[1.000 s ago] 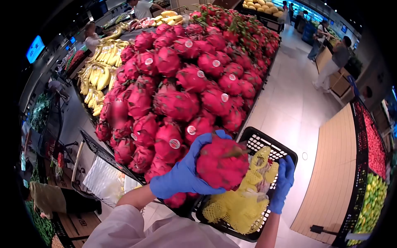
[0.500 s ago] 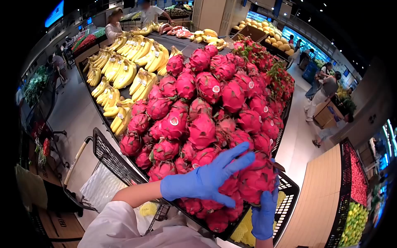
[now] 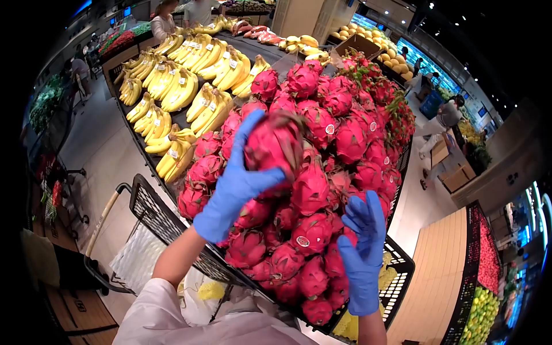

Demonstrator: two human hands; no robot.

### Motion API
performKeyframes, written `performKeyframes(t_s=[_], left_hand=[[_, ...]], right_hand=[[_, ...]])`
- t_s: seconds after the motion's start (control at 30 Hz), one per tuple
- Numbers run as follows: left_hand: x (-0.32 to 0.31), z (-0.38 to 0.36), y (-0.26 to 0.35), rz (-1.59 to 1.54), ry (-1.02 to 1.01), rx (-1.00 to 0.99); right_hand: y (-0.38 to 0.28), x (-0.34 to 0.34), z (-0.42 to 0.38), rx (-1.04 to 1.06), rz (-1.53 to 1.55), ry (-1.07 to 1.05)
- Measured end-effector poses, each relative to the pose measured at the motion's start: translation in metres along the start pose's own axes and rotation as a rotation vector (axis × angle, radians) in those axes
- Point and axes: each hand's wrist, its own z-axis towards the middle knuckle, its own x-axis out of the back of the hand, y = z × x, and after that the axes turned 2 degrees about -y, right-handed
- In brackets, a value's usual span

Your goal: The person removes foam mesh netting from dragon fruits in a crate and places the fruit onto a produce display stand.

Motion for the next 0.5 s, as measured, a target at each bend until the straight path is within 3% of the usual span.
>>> performKeyframes(t_s=[0.07, 0.13, 0.27, 0.33, 0.5], left_hand=[[0.018, 0.031, -0.004, 0.183, 0.098, 0.005], [0.054, 0.062, -0.037, 0.808, 0.111, -0.272], [0.088, 0.077, -0.083, 0.904, 0.062, -0.144], [0.092, 0.074, -0.091, 1.129, 0.061, -0.005], [0.096, 0.076, -0.095, 1.242, 0.044, -0.068]], right_hand=[[0.021, 0.018, 0.001, -0.084, 0.057, 0.074], [0.008, 0.009, -0.005, -0.084, 0.05, 0.149], [0.011, 0.016, -0.017, -0.172, 0.091, 0.08], [0.012, 0.022, -0.023, -0.267, 0.082, 0.035], [-0.004, 0.027, -0.035, -0.338, 0.065, 0.177]])
